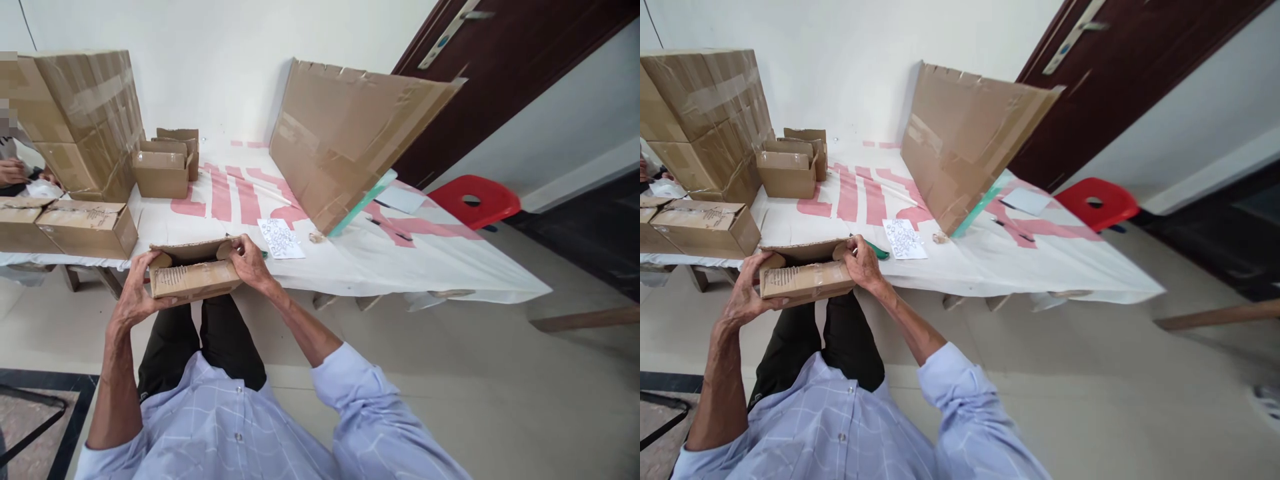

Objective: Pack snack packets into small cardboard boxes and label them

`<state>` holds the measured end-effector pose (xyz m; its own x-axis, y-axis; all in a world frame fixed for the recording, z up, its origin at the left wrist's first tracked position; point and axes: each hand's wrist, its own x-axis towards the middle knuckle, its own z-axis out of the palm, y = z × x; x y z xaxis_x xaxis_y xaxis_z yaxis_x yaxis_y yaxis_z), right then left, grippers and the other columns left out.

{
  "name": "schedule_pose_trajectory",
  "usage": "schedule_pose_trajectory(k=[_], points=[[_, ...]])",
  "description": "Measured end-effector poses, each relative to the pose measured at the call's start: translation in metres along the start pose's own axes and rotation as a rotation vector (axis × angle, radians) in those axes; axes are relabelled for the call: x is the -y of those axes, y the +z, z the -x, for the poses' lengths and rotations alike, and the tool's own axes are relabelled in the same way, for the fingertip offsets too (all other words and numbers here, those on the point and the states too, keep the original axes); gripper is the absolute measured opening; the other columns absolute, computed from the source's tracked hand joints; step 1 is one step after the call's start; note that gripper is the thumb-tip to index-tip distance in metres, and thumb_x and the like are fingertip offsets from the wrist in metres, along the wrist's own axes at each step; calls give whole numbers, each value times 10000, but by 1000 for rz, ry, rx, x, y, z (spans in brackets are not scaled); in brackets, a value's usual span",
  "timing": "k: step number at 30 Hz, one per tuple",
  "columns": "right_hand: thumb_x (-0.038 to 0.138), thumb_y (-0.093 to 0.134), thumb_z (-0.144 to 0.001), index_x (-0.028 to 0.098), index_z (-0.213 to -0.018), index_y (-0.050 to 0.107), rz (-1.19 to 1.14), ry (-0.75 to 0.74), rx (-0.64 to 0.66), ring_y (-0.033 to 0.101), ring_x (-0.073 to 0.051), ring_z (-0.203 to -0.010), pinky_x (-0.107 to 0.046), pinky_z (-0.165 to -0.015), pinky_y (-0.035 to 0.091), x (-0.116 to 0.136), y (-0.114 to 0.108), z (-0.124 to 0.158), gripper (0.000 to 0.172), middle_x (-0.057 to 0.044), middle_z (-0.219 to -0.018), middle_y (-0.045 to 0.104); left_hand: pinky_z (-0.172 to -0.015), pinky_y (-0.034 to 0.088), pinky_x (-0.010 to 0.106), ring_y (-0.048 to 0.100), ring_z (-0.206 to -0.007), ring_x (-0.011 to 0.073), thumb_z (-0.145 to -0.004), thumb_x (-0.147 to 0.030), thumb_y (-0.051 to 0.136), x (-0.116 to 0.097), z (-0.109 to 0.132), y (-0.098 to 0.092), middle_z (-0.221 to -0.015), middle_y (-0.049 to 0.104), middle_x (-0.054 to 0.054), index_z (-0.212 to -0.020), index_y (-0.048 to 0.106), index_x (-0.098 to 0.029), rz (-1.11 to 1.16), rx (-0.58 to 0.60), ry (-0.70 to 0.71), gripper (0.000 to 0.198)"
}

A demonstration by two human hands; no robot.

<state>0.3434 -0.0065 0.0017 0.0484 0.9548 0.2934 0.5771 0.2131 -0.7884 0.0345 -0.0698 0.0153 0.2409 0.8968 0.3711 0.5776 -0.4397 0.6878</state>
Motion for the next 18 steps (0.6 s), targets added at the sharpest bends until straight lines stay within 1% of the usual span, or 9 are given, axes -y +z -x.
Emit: schedule_pose_trajectory(k=[2,4,7,9,12,14,16,18], points=[[301,500,-869,271,-899,472,-23,0,-18,583,-202,-770,-339,-771,488,0,0,-1,51,-10,-862,640,-975,636,510,496,-1450,422,-691,-588,937,2,1,0,-1552,476,163,-1547,484,-268,4,-4,-11,1019],[300,505,-887,269,-886,478,8,-36,-63,578,-204,-770,-336,-760,482,1,0,0,41,-9,-833,628,-991,626,520,497,-1452,428,-680,-595,941,5,1,1,-1558,477,165,-1548,483,-265,13,-5,-21,1035],[264,515,-914,263,-819,480,144,-186,-155,576,-209,-791,-344,-765,472,7,-3,3,101,-35,-839,625,-999,618,527,499,-1455,439,-670,-601,943,8,0,2,-1568,476,174,-1564,469,-256,40,-5,-47,1069],[246,516,-952,257,-798,507,229,-306,-180,595,-222,-840,-353,-793,482,14,-7,5,154,-61,-867,646,-991,619,525,514,-1446,440,-666,-604,949,8,-1,4,-1592,460,183,-1592,438,-259,66,-10,-71,1112],[242,524,-1001,240,-857,619,269,-452,-112,643,-253,-958,-382,-892,518,19,-14,6,173,-97,-940,705,-1022,602,545,539,-1436,442,-650,-618,965,2,-2,11,-1649,419,205,-1665,326,-278,101,-40,-71,1247],[260,542,-1012,230,-918,692,252,-493,-34,669,-271,-1021,-410,-959,535,17,-17,4,179,-112,-999,745,-1083,563,579,531,-1455,448,-640,-642,969,-5,-4,18,-1661,415,223,-1702,237,-278,110,-68,-37,1340],[280,561,-1006,230,-943,740,210,-470,46,699,-275,-1017,-424,-970,553,10,-20,1,196,-107,-1012,778,-1150,507,612,510,-1482,451,-637,-674,962,-12,-5,26,-1647,438,231,-1715,183,-268,108,-101,-1,1392],[296,565,-998,232,-935,766,164,-416,100,725,-269,-979,-419,-942,570,2,-22,-2,220,-96,-1000,803,-1192,461,629,493,-1499,447,-640,-708,948,-19,-5,34,-1635,454,231,-1716,167,-263,104,-132,24,1403]])
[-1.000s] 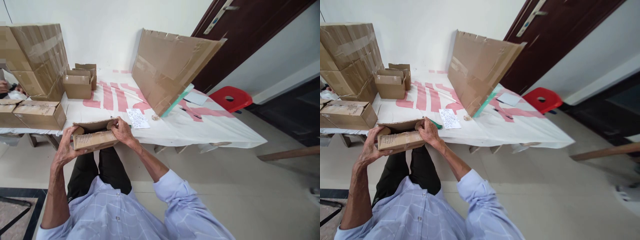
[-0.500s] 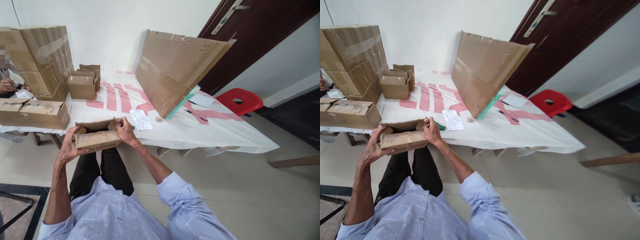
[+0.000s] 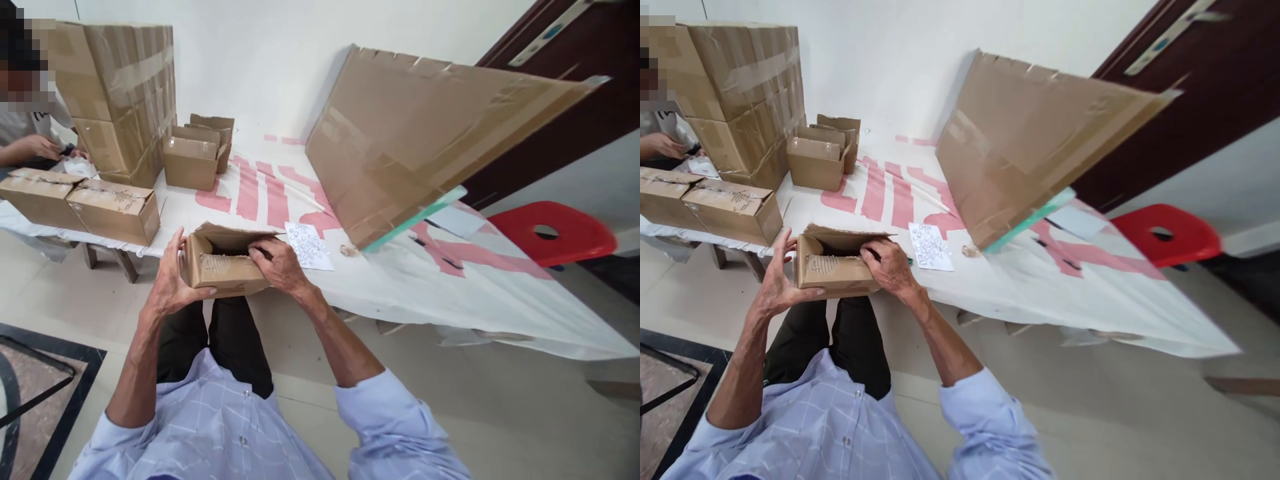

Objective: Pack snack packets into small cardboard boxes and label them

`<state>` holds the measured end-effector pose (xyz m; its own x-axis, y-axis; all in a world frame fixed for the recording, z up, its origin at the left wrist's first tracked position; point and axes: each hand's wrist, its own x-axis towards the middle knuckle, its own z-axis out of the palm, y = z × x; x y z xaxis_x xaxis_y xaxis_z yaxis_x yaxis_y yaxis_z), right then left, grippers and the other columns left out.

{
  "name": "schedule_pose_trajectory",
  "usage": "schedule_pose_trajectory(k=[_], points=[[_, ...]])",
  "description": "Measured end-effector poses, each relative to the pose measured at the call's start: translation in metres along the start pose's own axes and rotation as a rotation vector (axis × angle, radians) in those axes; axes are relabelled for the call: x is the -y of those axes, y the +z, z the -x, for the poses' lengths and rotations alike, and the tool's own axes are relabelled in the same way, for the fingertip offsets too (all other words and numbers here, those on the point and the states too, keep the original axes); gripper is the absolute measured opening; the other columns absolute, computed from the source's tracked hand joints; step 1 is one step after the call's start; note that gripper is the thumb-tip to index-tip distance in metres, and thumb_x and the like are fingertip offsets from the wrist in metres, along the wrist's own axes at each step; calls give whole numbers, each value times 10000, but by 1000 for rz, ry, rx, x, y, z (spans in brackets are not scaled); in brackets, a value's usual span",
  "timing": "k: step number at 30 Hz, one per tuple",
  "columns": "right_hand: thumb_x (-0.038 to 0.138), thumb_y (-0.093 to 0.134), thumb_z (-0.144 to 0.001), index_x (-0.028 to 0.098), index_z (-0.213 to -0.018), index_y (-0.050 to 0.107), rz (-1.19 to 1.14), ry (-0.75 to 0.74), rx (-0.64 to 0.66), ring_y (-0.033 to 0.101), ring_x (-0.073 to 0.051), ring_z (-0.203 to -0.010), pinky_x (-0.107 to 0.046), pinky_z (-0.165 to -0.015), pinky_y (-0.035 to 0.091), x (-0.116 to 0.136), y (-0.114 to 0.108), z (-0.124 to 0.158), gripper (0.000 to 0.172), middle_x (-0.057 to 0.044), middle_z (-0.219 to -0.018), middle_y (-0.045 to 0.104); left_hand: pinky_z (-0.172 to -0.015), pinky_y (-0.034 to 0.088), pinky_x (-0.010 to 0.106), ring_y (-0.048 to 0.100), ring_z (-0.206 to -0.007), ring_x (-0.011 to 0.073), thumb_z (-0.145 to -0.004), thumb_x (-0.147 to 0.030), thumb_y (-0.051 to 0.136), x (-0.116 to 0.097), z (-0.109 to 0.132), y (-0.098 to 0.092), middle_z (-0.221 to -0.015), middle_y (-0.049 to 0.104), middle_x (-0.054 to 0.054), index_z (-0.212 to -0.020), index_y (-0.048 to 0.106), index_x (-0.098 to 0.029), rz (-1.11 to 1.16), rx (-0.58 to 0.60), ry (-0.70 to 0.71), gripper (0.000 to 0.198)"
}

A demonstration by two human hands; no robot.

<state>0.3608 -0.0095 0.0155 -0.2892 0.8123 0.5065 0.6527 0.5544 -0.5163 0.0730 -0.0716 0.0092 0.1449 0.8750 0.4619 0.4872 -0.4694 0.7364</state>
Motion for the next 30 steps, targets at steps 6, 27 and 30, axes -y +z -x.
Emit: schedule_pose_trajectory(k=[6,27,30], points=[[343,559,-991,228,-947,795,-99,74,35,755,-262,-968,-415,-937,593,-11,-8,4,266,-90,-1016,828,-1211,424,630,474,-1500,443,-642,-725,941,-17,1,16,-1625,465,221,-1686,211,-259,-27,-38,49,1356],[240,503,-983,186,-1072,831,25,46,630,762,-249,-1065,-353,-993,555,44,-33,-23,344,-94,-1192,833,-1191,507,604,473,-1508,426,-692,-374,962,-5,6,-20,-1628,444,175,-1640,375,-293,-13,114,112,1117],[231,524,-959,179,-966,812,-40,14,586,744,-221,-981,-327,-929,528,52,-36,-21,293,-86,-1093,833,-1132,559,579,470,-1515,424,-720,-393,952,0,7,-25,-1654,421,188,-1657,358,-296,24,137,100,1114]])
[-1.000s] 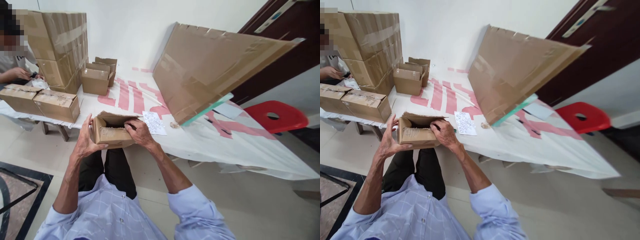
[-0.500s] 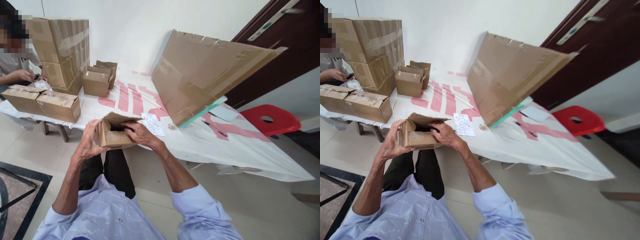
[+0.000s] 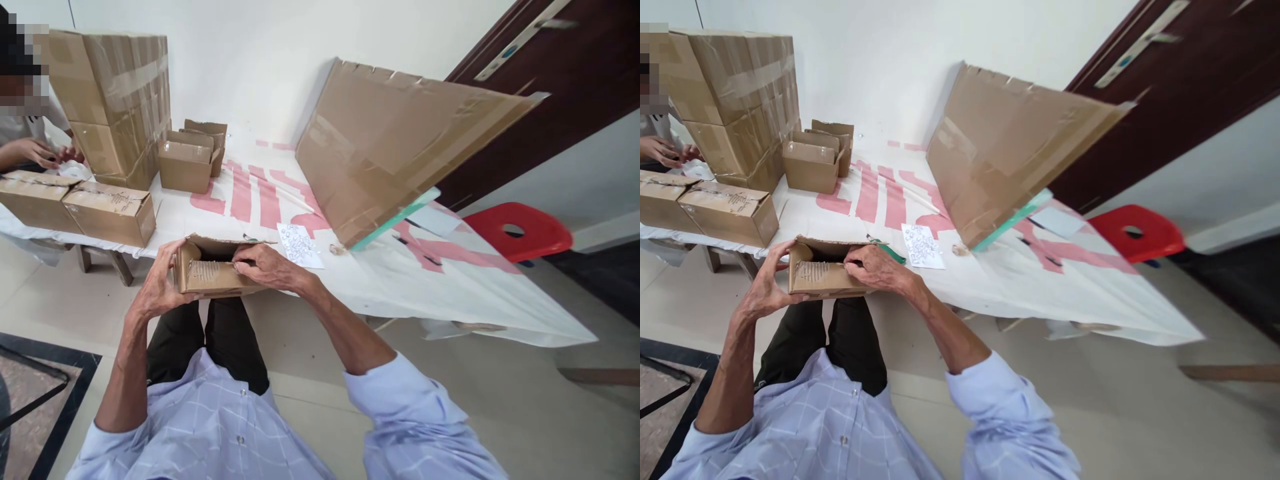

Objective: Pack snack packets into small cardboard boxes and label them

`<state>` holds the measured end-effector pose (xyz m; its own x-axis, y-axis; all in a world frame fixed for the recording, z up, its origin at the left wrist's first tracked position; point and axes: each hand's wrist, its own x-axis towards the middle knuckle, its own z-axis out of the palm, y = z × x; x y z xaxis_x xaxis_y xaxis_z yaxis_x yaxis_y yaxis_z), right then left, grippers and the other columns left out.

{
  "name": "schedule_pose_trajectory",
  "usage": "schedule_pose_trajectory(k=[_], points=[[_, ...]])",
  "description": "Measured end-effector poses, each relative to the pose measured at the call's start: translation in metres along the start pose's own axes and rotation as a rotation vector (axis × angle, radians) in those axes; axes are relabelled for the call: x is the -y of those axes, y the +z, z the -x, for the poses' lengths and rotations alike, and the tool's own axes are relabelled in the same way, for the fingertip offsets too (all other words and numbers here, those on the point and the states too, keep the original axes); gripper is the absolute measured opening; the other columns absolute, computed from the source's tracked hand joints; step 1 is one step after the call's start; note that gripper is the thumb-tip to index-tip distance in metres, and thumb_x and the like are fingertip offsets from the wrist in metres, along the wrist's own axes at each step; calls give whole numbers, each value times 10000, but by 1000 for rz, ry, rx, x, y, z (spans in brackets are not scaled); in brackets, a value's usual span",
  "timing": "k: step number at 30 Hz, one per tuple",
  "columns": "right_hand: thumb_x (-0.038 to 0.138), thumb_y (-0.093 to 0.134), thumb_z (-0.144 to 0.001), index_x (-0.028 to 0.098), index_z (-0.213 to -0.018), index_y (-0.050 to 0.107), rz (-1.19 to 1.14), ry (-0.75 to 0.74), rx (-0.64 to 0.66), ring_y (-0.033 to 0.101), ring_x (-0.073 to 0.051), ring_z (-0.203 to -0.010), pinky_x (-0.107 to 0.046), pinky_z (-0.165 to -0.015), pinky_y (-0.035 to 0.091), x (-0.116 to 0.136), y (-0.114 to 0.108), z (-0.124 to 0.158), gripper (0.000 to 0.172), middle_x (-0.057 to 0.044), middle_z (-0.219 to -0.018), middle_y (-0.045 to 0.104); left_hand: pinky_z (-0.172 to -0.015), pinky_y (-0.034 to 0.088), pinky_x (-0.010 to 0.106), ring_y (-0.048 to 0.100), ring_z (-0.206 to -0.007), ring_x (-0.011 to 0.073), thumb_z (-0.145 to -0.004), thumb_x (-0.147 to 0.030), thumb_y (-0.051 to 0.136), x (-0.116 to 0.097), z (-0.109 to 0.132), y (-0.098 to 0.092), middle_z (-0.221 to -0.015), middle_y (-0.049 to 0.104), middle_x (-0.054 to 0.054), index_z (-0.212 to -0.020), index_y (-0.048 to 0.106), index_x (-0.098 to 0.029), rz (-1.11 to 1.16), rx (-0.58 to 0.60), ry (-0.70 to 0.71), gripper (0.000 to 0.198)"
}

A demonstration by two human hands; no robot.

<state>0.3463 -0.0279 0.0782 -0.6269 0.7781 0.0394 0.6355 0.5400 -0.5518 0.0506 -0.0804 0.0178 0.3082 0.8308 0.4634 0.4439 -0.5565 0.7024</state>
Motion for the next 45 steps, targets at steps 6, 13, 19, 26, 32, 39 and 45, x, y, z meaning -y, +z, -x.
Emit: schedule_pose_trajectory(k=[6,13,19,26,32,39,45], points=[[284,483,-1022,195,-923,792,73,9,-12,719,-217,-917,-334,-858,498,5,3,-1,337,-85,-1028,820,-1083,594,582,472,-1512,440,-712,-443,960,2,2,-4,-1673,399,195,-1683,327,-316,7,20,-34,1166],[354,590,-1024,216,-932,794,80,-86,27,699,-197,-850,-320,-799,509,11,6,7,263,-39,-920,796,-1046,615,574,492,-1491,454,-681,-445,963,12,7,-4,-1689,378,206,-1707,298,-305,24,16,-89,1231],[284,650,-1044,204,-919,760,311,-311,-117,690,-219,-904,-370,-853,513,34,29,38,184,-78,-977,785,-1062,601,548,522,-1483,458,-650,-486,968,27,12,-7,-1709,346,240,-1706,286,-263,100,7,-193,1277],[284,710,-1030,200,-946,719,399,-365,-263,649,-247,-985,-387,-863,544,38,59,54,119,-105,-1058,742,-1043,606,527,545,-1478,447,-663,-493,954,33,14,-5,-1689,392,263,-1701,289,-244,90,-20,-196,1258],[309,664,-1049,202,-978,734,232,-375,-361,668,-261,-1025,-422,-916,578,28,59,53,146,-122,-1108,743,-940,651,466,581,-1445,439,-662,-467,941,31,12,-3,-1676,419,257,-1689,318,-244,97,-53,-173,1222],[291,650,-1038,233,-985,762,108,-299,-404,679,-270,-1071,-471,-986,582,22,57,52,137,-110,-1123,748,-875,663,447,643,-1358,405,-681,-417,910,20,6,-3,-1640,474,237,-1680,347,-261,65,-70,-194,1157],[234,525,-1079,217,-902,733,36,-283,-309,703,-224,-954,-397,-904,581,16,42,35,274,-93,-1001,758,-909,650,462,616,-1386,408,-670,-362,908,16,5,-5,-1639,473,232,-1670,338,-248,34,-47,-163,1156]])
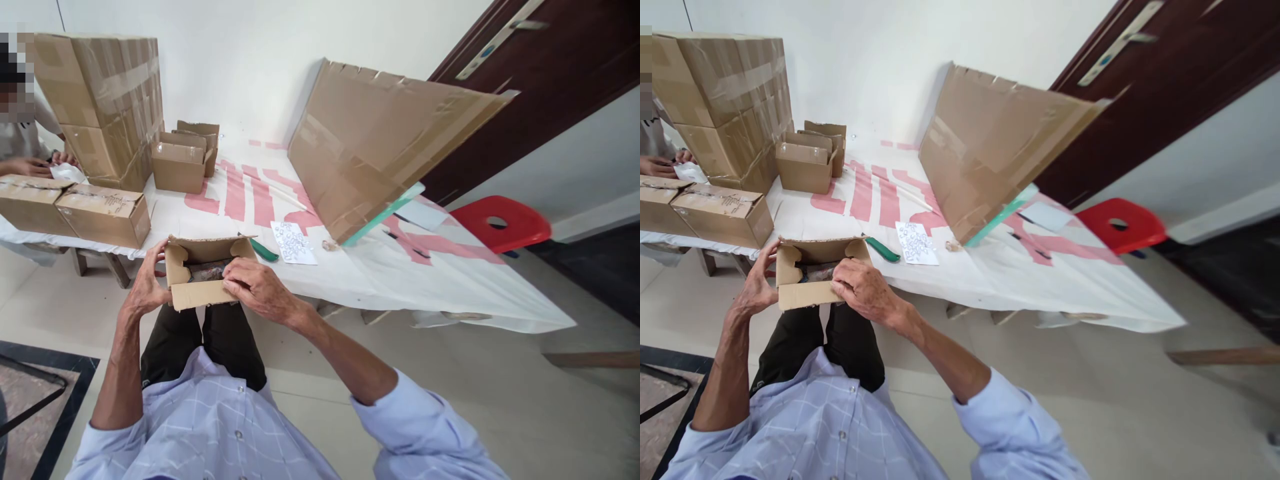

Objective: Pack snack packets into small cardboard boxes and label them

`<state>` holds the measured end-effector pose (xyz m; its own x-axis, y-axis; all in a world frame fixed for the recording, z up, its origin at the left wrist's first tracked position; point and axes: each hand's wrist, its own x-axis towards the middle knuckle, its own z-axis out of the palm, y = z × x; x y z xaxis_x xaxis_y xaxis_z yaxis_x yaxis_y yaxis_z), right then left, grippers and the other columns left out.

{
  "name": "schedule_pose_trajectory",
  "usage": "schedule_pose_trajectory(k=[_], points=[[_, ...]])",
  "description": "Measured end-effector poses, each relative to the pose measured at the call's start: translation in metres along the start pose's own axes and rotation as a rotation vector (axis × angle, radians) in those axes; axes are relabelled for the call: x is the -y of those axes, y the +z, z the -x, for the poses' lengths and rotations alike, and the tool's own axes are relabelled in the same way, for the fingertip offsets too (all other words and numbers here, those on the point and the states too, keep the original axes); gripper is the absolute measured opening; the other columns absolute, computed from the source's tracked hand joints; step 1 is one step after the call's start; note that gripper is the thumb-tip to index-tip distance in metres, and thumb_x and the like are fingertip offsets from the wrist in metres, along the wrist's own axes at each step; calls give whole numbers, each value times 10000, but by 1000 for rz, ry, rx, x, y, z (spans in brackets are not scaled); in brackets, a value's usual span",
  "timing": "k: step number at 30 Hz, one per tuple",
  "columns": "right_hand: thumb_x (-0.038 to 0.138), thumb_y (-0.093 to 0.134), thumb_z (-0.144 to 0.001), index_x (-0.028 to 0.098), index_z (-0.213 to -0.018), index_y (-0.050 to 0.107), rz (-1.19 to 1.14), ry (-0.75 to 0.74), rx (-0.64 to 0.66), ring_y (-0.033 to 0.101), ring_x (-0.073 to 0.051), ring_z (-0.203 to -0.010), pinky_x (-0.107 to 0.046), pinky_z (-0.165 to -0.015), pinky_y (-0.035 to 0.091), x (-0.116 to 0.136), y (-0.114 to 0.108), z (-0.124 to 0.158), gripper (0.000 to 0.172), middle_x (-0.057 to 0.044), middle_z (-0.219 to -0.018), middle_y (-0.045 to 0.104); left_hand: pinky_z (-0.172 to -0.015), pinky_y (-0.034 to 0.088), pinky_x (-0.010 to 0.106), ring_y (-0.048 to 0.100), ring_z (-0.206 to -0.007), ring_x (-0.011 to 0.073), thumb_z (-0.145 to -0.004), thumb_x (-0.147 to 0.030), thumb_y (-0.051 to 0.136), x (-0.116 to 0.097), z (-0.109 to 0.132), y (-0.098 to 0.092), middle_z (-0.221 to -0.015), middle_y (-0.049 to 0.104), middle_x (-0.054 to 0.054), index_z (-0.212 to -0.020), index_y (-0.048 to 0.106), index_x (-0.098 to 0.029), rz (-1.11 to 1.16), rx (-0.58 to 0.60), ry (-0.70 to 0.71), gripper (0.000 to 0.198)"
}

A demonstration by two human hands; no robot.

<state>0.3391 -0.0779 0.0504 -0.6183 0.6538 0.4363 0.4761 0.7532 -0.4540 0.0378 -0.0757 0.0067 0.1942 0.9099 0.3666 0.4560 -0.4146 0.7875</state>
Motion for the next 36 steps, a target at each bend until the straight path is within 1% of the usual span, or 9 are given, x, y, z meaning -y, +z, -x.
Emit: schedule_pose_trajectory(k=[5,8,11,15,23,27,29,31,36], points=[[219,529,-1060,215,-1012,784,78,2,209,728,-239,-1041,-405,-996,561,-15,-5,-23,260,-95,-1091,802,-931,646,468,578,-1423,421,-661,-316,899,-4,0,0,-1655,434,216,-1656,356,-262,-21,20,25,1135],[262,538,-1074,200,-940,794,183,48,328,748,-259,-1026,-394,-956,550,-23,-4,-31,295,-113,-1054,813,-955,643,490,568,-1422,422,-671,-343,912,-9,0,1,-1630,455,199,-1650,369,-276,-40,25,61,1122],[333,579,-1073,190,-871,795,358,119,358,749,-288,-990,-397,-907,541,-29,-3,-32,329,-149,-976,812,-984,637,502,558,-1422,413,-688,-356,913,-15,0,3,-1606,477,186,-1646,377,-284,-55,28,91,1100],[388,608,-1064,193,-1002,816,504,109,407,743,-303,-1019,-406,-910,532,-33,-4,-32,291,-155,-1009,821,-983,638,491,550,-1425,406,-699,-351,912,-19,-1,4,-1600,476,184,-1649,364,-284,-68,35,113,1099],[415,828,-900,186,-1002,823,464,145,506,762,-348,-1033,-420,-929,553,-38,3,-40,250,-175,-1030,822,-1019,628,521,543,-1443,419,-712,-433,924,-27,-1,6,-1596,479,194,-1642,373,-278,-97,40,128,1091],[323,873,-846,181,-1150,797,444,153,487,740,-380,-1144,-443,-978,563,-44,12,-37,344,-189,-1161,802,-1041,618,526,550,-1434,407,-713,-382,918,-34,-2,7,-1583,493,187,-1636,381,-279,-115,44,143,1073],[278,824,-890,185,-1270,758,455,124,478,699,-367,-1250,-449,-1060,540,-46,16,-34,396,-179,-1278,773,-1042,617,520,554,-1429,400,-709,-354,913,-35,-1,7,-1586,491,184,-1636,380,-279,-118,45,141,1071],[239,702,-979,162,-1308,738,499,107,485,668,-347,-1295,-456,-1113,507,-46,19,-34,340,-182,-1321,753,-1039,617,515,553,-1429,397,-709,-350,910,-34,-1,7,-1594,483,183,-1636,376,-280,-118,50,133,1072],[143,470,-1045,94,-1139,783,645,186,530,695,-338,-1157,-443,-1029,513,-34,19,-43,331,-231,-1168,767,-1020,625,502,564,-1415,391,-720,-384,900,-30,0,7,-1597,486,181,-1634,382,-275,-106,38,111,1056]])
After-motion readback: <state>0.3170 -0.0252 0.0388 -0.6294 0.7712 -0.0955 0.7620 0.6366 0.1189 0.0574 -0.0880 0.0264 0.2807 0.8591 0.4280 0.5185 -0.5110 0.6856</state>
